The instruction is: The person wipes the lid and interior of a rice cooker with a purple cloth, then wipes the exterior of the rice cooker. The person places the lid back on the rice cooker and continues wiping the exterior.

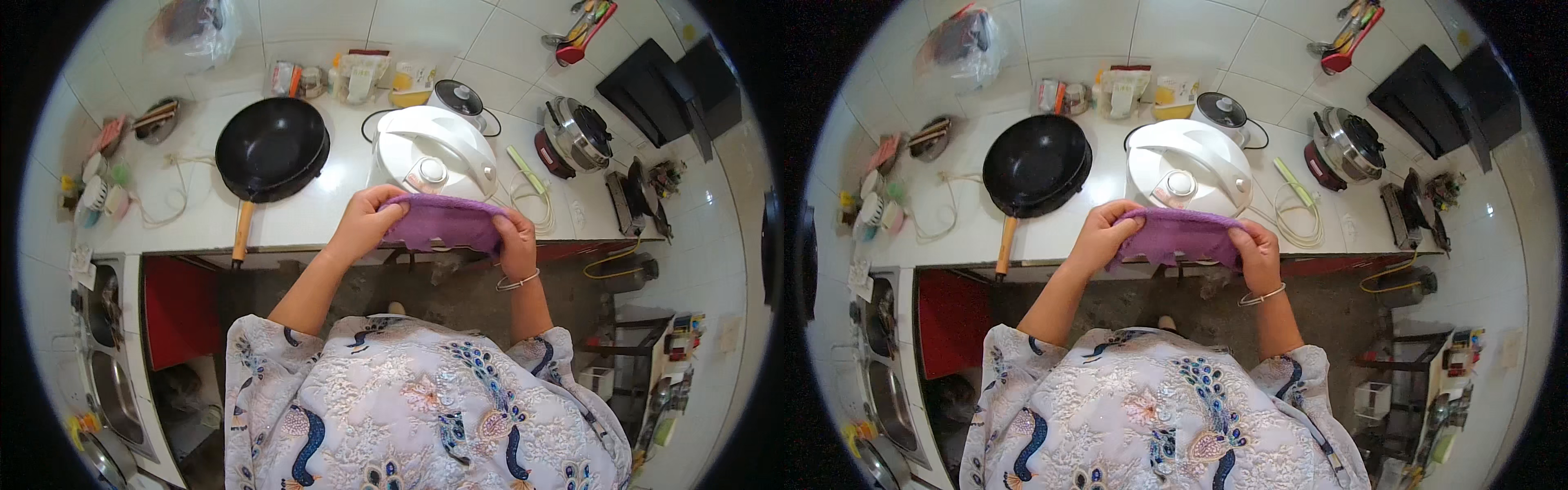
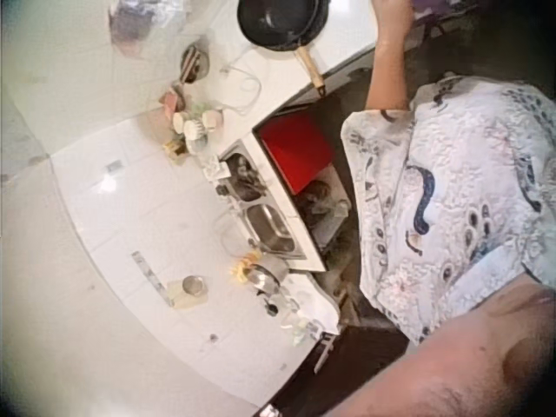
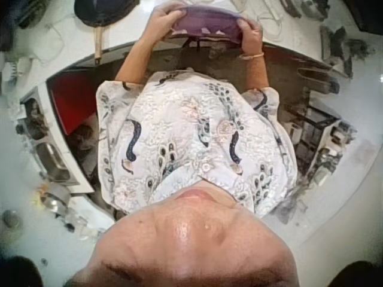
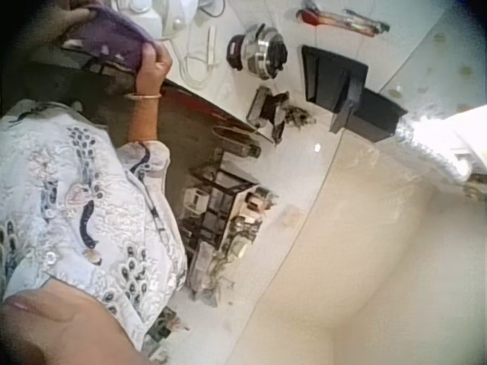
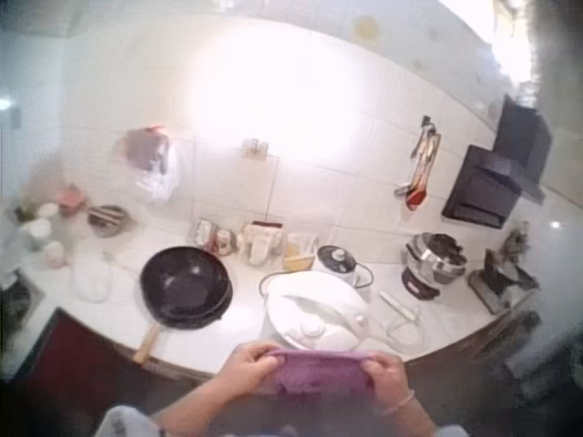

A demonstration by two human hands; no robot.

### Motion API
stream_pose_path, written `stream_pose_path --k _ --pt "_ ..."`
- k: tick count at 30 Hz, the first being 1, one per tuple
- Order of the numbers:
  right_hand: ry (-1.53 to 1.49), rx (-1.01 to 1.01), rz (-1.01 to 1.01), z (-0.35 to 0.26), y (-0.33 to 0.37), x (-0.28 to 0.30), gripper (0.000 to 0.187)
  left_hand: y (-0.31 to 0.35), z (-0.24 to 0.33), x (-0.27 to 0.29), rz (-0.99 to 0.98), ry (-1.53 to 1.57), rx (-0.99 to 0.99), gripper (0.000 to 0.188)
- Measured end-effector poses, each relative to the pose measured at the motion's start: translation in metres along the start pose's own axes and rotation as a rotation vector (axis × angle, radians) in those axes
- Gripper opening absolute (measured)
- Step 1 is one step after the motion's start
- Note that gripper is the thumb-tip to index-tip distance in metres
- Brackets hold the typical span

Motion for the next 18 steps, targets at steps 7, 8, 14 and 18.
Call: stream_pose_path --k 7,8,14,18 --pt "0.146 -0.048 0.159 0.011 -0.059 0.034 0.02 -0.039 0.007 -0.025 0.082 -0.42 -0.273 0.025" --pt "0.435 0.054 0.198 0.003 -0.067 0.036 0.021 -0.055 0.016 -0.024 0.178 -0.495 -0.204 0.023" --pt "0.916 0.547 0.163 0.018 -0.075 0.028 0.022 -0.089 0.023 -0.058 0.535 -1.145 -0.618 0.035" --pt "0.835 0.633 0.082 0.028 -0.087 0.041 0.02 -0.092 -0.009 -0.09 0.147 -1.318 -0.443 0.042"
Point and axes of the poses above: each hand's wrist, its own y-axis away from the middle knuckle, its own x-axis out of the back of the hand, z = x × y, the point moved 3 cm from there along -y, towards the middle knuckle, and after that the axes turned 2 degrees about x, right-handed, at the moved point
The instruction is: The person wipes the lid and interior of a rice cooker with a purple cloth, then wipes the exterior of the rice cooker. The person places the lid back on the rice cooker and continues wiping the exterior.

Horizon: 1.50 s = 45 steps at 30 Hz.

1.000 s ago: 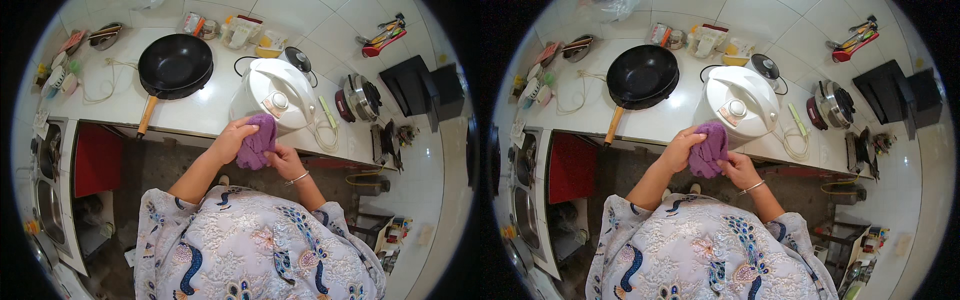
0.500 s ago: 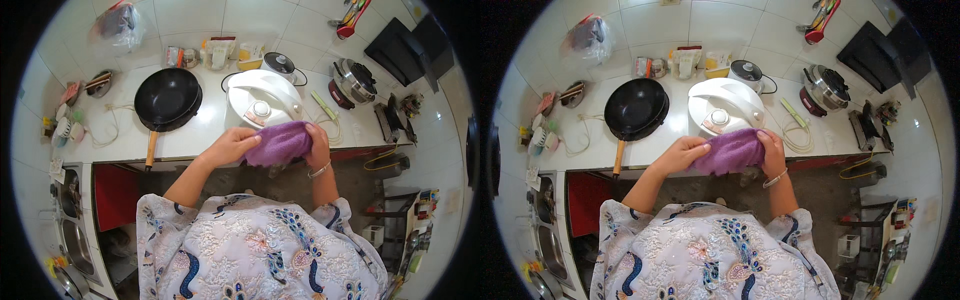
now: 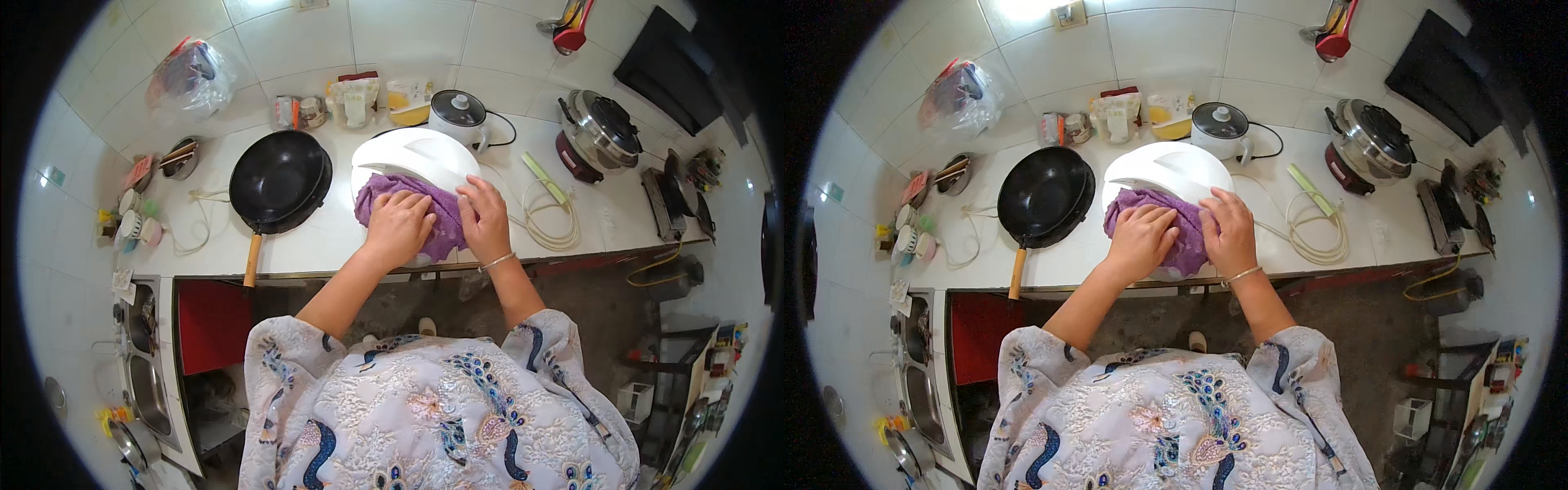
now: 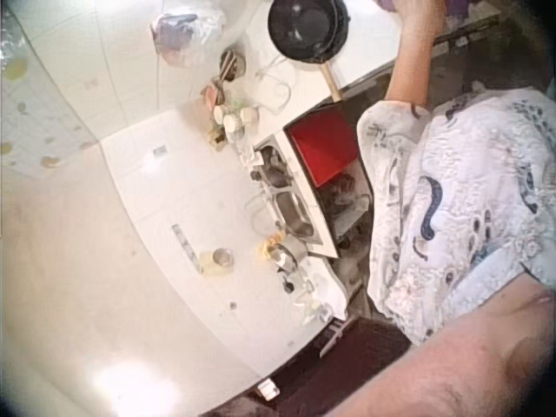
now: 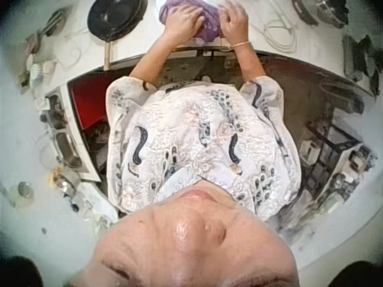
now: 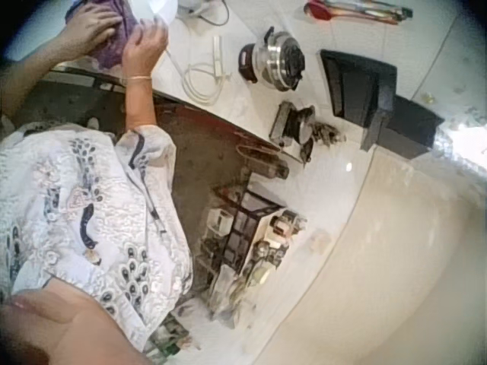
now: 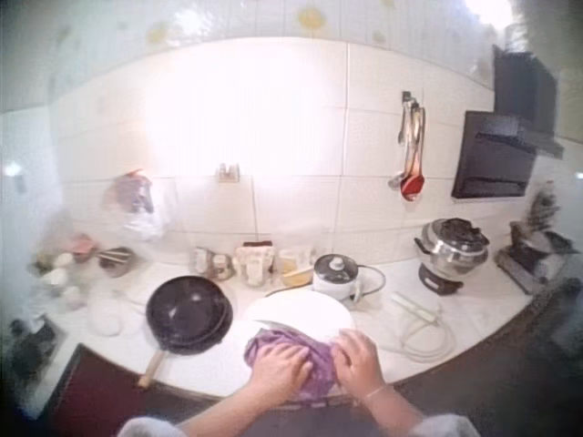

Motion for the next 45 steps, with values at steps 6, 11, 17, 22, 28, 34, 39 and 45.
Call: stream_pose_path --k 6,11,17,22,28,34,39,45 --pt "-0.28 -0.262 -0.173 0.066 -0.025 -0.037 0.021 -0.02 0.002 -0.024 -0.104 -0.231 0.032 0.062" --pt "-0.334 -0.296 -0.172 0.073 -0.02 -0.039 0.017 -0.039 0.0 -0.018 -0.195 -0.13 0.108 0.067" --pt "-0.314 -0.244 -0.162 0.076 -0.019 -0.046 0.017 -0.033 0.003 -0.027 -0.093 -0.102 0.061 0.052" --pt "-0.335 -0.284 -0.146 0.08 -0.018 -0.043 0.016 -0.029 -0.005 -0.015 -0.226 -0.135 0.047 0.042" --pt "-0.412 -0.36 -0.152 0.085 -0.013 -0.05 0.018 -0.03 -0.024 -0.01 -0.143 -0.194 0.078 0.043" --pt "-0.494 -0.318 -0.307 0.09 -0.018 -0.052 0.026 -0.039 -0.006 -0.023 -0.111 -0.16 0.175 0.046" --pt "-0.489 -0.241 -0.293 0.093 -0.018 -0.059 0.028 -0.038 -0.019 -0.018 -0.205 0.042 0.093 0.037" --pt "-0.495 -0.3 -0.349 0.09 -0.019 -0.051 0.027 0.006 0.001 -0.023 0.03 0.018 -0.037 0.025"
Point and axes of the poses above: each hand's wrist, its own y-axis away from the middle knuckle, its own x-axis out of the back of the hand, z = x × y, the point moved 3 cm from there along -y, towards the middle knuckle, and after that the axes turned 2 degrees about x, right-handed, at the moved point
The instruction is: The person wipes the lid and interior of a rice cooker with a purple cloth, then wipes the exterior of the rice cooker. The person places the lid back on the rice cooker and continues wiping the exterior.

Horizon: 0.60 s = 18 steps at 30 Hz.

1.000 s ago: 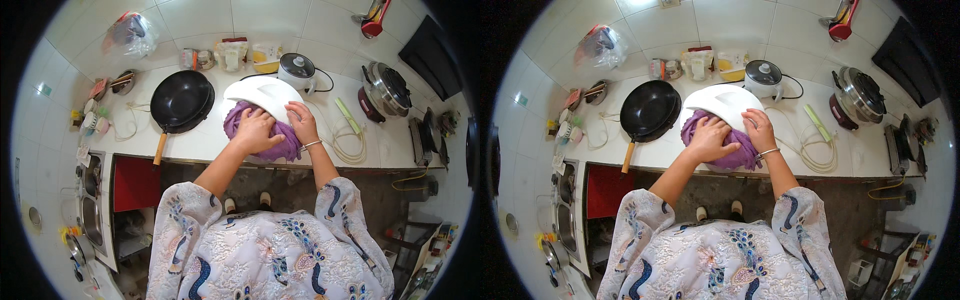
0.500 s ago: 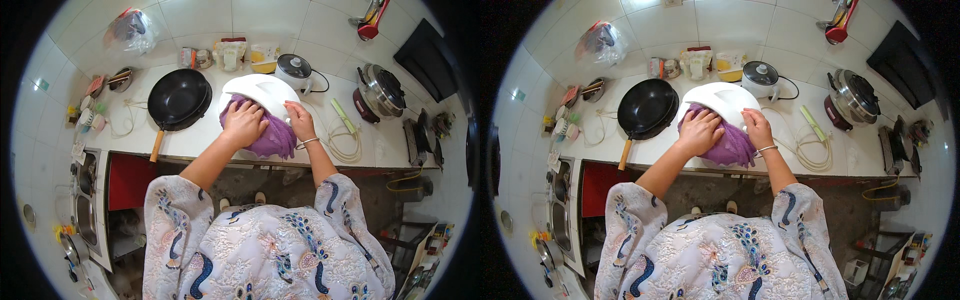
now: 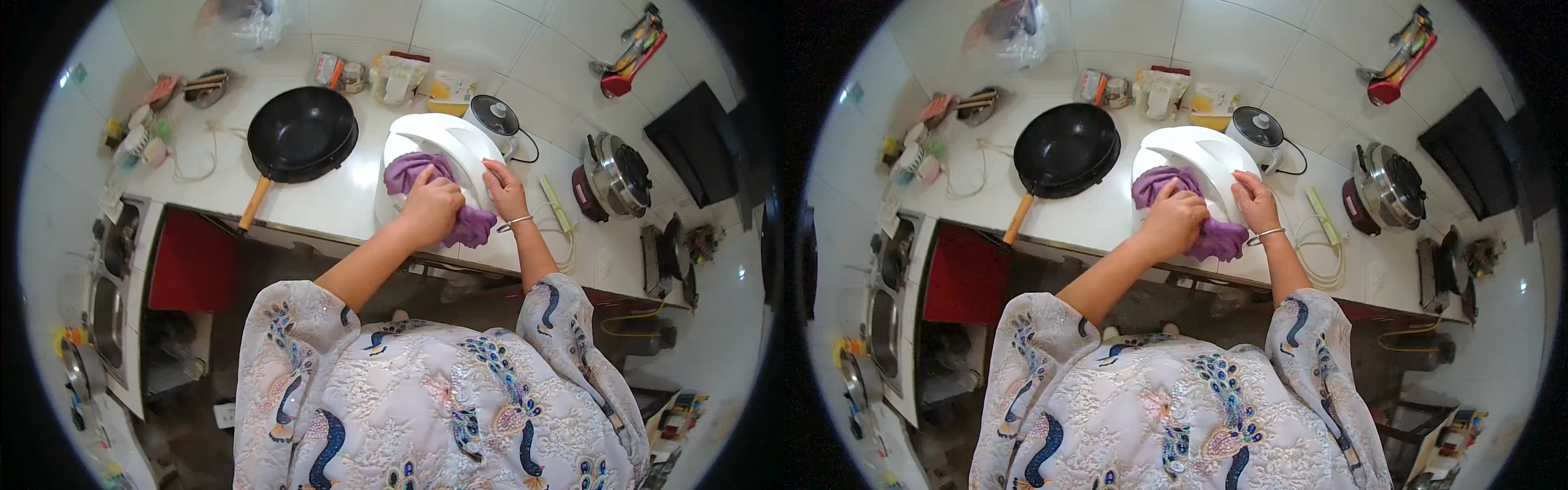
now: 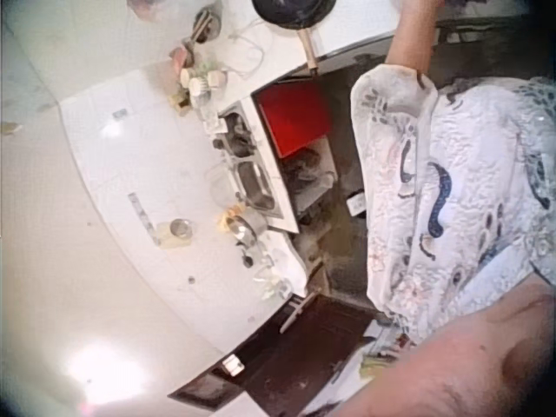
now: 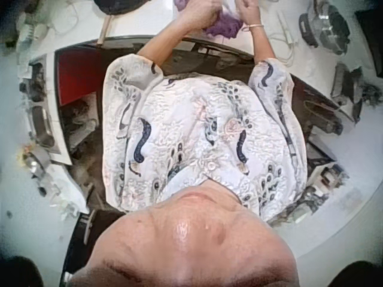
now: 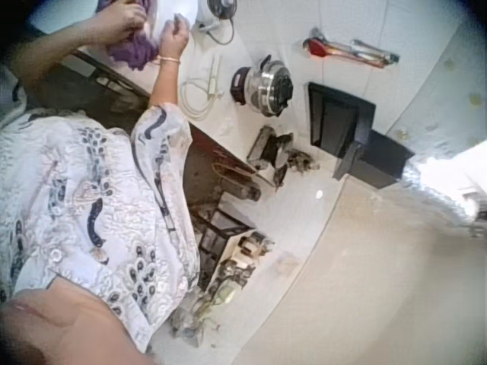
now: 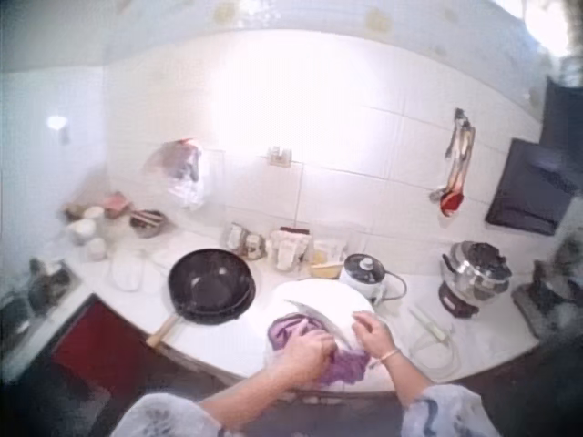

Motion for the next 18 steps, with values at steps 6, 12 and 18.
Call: stream_pose_path --k 6,12,18 --pt "-0.023 -0.025 -0.017 0.02 -0.003 0.006 0.03 0.058 0.018 -0.002 0.265 0.196 -0.091 0.021" --pt "-0.05 -0.057 0.001 0.01 0.001 0.002 0.032 0.061 -0.003 0.03 0.285 0.624 0.347 0.02" --pt "-0.072 0.168 0.042 -0.071 0.065 -0.001 0.043 0.038 0.002 0.05 0.331 1.676 0.69 0.021"
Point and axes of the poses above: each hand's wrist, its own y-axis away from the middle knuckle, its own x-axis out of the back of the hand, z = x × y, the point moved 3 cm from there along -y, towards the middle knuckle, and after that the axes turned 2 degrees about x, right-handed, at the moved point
